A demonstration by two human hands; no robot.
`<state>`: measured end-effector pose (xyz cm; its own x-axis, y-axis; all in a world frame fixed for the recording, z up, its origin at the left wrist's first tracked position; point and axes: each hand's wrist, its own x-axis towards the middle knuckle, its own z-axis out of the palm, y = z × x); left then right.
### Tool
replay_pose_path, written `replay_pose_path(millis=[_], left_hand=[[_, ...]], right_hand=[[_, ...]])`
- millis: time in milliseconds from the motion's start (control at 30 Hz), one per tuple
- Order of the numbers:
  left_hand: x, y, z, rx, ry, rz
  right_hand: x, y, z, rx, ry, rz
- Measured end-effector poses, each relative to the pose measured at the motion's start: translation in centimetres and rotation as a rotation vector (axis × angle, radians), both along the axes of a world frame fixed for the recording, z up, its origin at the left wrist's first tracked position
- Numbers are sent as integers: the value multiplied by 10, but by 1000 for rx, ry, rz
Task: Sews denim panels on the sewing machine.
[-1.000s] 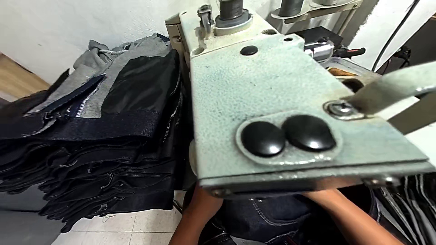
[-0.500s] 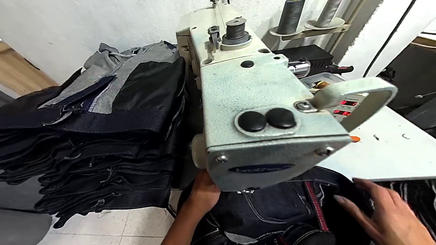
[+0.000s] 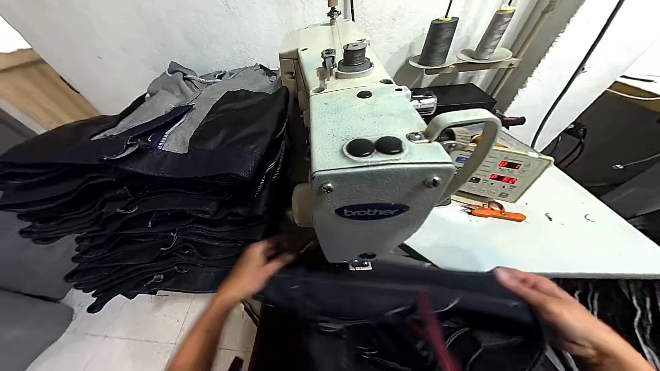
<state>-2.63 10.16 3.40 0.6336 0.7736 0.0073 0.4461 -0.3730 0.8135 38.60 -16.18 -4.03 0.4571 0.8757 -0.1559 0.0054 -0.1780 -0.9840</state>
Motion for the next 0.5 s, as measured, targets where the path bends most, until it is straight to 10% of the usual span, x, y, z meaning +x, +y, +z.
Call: replay_pose_path(millis=[167, 300, 500], left_hand=[[-112, 12, 3, 610, 507, 223], [-13, -46, -13, 853, 378, 259], [95, -29, -21, 669, 161, 174]], right_hand=[[-106, 94, 35, -35, -3, 226], [-108, 103, 38, 24, 140, 26], [-82, 108, 19, 132, -51, -188]])
